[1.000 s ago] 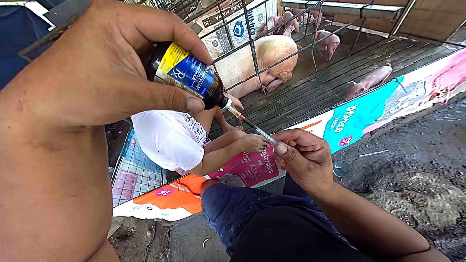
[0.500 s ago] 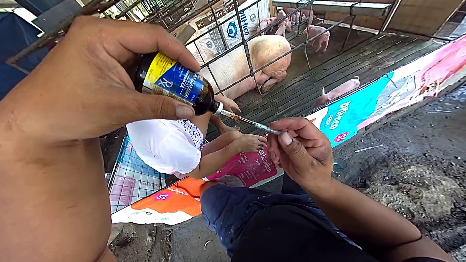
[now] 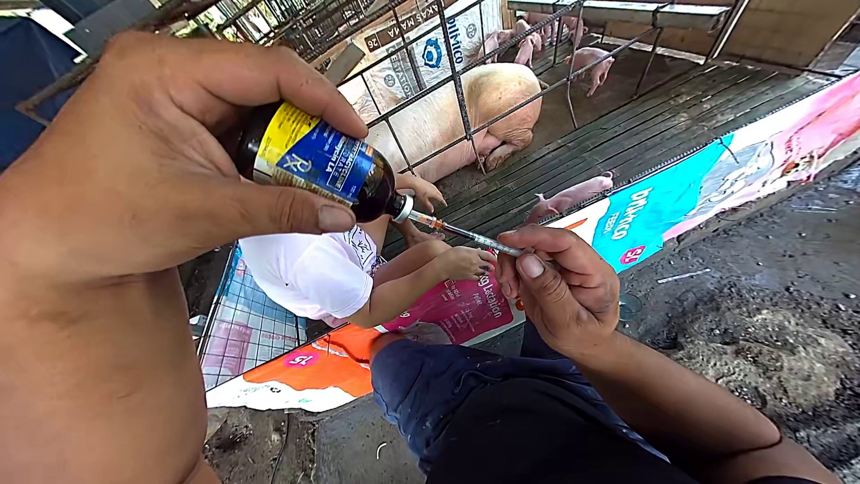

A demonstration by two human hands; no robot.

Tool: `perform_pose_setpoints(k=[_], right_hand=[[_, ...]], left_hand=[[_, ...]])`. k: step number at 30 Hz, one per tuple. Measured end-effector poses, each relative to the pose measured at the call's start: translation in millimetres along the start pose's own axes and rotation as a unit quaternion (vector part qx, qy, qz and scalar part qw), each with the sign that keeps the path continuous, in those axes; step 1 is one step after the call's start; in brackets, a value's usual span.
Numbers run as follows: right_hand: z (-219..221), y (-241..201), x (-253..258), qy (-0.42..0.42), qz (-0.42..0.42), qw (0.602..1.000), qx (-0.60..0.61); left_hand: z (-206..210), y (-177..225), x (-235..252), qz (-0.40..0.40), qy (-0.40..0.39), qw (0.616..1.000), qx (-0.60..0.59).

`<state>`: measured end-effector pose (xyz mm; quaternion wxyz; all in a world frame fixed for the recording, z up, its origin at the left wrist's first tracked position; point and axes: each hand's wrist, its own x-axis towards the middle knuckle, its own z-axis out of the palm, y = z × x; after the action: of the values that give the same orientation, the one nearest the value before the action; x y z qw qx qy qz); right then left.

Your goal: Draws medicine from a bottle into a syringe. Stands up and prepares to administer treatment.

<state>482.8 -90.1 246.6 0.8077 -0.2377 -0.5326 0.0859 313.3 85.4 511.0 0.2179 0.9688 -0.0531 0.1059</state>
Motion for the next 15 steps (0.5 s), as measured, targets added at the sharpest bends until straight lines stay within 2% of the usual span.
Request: perform_pose_setpoints(k=[15], right_hand=[[-1, -2, -4, -0.014, -0.084, 0.987, -0.137]], left_hand=[[2, 0, -15, 0.022, 0.010, 1.000, -0.008]])
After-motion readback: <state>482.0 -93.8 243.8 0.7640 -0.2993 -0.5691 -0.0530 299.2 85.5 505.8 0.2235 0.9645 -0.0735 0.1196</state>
